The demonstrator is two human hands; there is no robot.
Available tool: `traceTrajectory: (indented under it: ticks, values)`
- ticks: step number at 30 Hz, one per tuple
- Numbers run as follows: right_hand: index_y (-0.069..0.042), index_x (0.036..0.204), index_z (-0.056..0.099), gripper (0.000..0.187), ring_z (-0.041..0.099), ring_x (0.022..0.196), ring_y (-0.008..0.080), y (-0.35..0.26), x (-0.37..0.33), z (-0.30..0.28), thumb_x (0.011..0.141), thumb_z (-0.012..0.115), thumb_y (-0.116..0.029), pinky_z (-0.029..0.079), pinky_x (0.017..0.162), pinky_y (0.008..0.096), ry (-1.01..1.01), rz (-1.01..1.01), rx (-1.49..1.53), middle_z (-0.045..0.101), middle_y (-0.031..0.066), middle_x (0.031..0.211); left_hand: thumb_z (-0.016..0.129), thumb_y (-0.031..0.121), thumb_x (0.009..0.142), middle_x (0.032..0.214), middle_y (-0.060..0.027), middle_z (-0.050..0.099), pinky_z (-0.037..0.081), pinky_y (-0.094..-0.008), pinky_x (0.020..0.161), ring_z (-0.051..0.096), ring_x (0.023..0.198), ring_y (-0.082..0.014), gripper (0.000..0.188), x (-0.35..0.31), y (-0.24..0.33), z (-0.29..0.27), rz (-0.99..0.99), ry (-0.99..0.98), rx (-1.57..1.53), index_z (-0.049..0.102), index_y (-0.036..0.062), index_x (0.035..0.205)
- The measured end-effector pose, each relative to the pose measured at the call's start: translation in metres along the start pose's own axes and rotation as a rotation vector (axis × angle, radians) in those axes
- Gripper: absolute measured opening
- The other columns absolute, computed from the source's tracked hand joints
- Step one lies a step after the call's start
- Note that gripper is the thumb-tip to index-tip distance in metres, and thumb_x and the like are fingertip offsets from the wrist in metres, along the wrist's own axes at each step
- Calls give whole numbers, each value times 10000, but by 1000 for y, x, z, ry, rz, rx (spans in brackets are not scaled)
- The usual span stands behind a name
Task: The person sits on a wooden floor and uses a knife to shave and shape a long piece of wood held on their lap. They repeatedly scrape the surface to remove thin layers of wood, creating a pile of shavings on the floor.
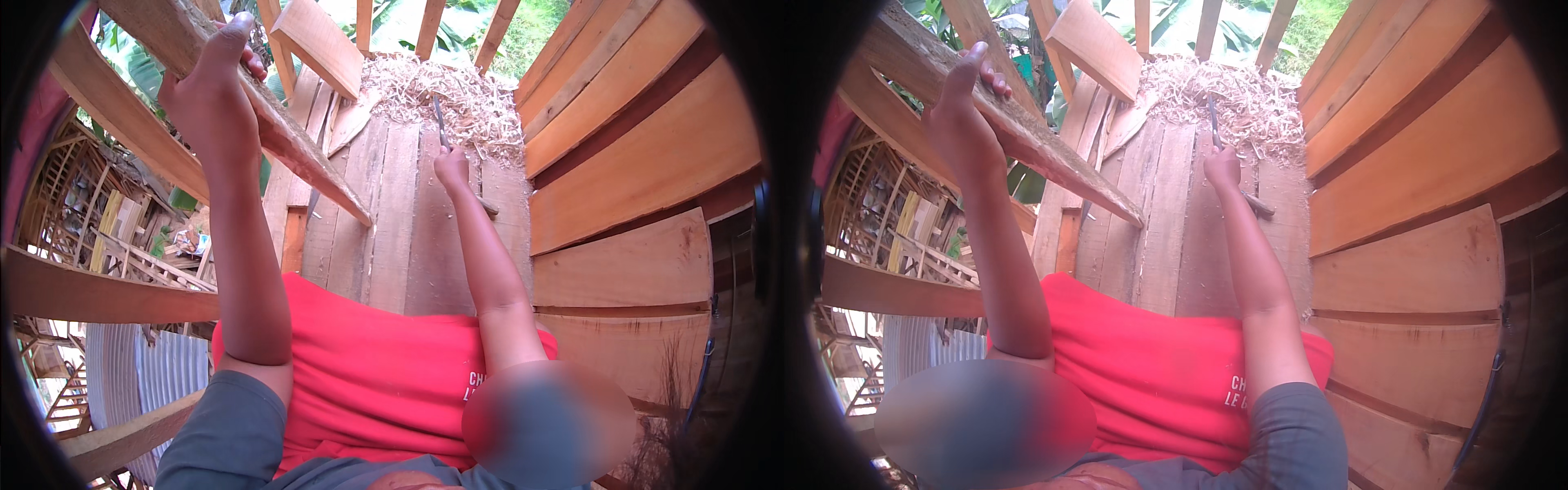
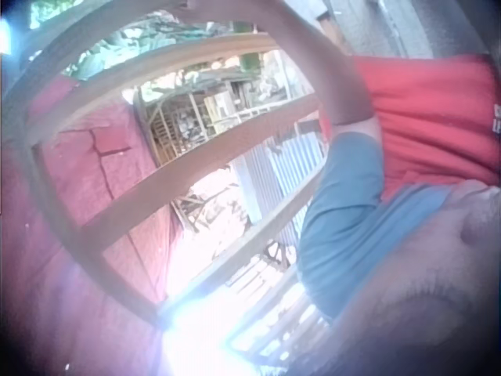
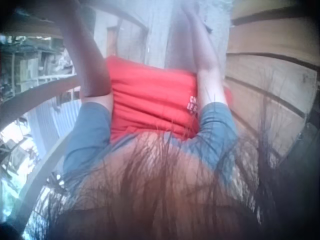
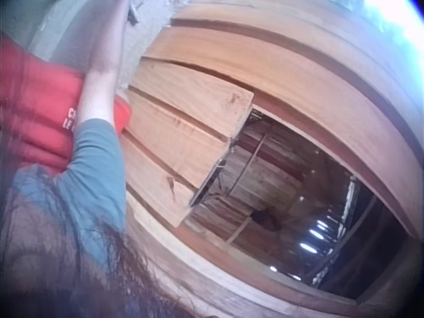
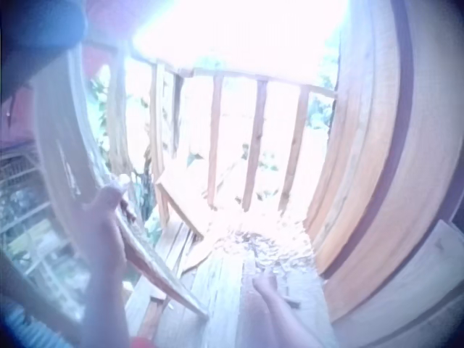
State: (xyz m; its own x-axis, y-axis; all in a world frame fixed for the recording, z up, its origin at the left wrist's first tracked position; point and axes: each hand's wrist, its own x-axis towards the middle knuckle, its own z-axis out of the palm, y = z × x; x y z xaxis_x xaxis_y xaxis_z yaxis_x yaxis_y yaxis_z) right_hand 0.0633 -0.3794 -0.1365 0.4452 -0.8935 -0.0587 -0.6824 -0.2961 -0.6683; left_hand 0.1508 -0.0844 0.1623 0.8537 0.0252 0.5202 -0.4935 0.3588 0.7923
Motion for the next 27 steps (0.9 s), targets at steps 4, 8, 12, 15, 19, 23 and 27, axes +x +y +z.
traceTrajectory:
  ticks: [4, 8, 12, 15, 19, 23, 27]
  values:
    - [-4, 1135, 643, 323, 698, 959, 292, -1, -20, -23, 972, 601, -279, 514, 879, 413, -52, -50, 214, 708, 191, 994, 714, 178, 884, 698, -52, 571, 502, -289, 654, 571, 621, -141, 215, 2, 3, -8, -18, 78, 63, 622, -14, 915]
    - [-10, 1187, 582, 310, 627, 690, 173, 0, -51, -58, 1023, 569, -272, 504, 641, 351, -312, -5, 323, 679, 107, 879, 729, 209, 889, 674, -45, 579, 499, -289, 650, 587, 606, -139, 239, -10, 14, -9, -56, 110, 94, 599, 10, 876]
    - [35, 1190, 530, 306, 537, 577, 104, -11, -109, -81, 1066, 521, -244, 446, 518, 293, -550, 26, 570, 624, 56, 802, 721, 223, 899, 706, -49, 600, 500, -288, 671, 604, 639, -130, 251, -15, 0, -22, 107, 43, 184, 584, 16, 939]
    - [59, 1171, 528, 303, 528, 603, 99, -13, -157, -96, 1052, 554, -219, 450, 534, 286, -564, -9, 622, 591, 43, 781, 720, 218, 898, 890, -99, 633, 514, -311, 758, 638, 777, -171, 332, -24, 1, -28, 201, -87, 293, 544, 1, 1079]
    - [24, 1158, 543, 261, 518, 609, 89, -5, -186, -97, 1039, 589, -204, 461, 542, 280, -581, -50, 646, 556, 21, 761, 755, 210, 865, 1153, -221, 579, 491, -395, 938, 629, 1030, -297, 598, -33, 8, -35, 194, -229, 483, 387, -25, 1274]
    - [-7, 1110, 566, 215, 534, 580, 92, 4, -206, -90, 1035, 602, -206, 496, 539, 279, -627, -11, 798, 560, 16, 777, 832, 254, 847, 1354, -209, 498, 445, -377, 1042, 552, 1240, -294, 755, -37, 16, -48, 120, -228, 398, 375, -32, 1376]
    - [-2, 1081, 560, 221, 550, 579, 98, 13, -205, -75, 1026, 614, -209, 515, 517, 294, -575, -110, 647, 575, 22, 784, 805, 115, 835, 1088, -111, 625, 525, -374, 936, 664, 1005, -233, 522, -33, 8, -83, -9, -285, 116, 491, 21, 1242]
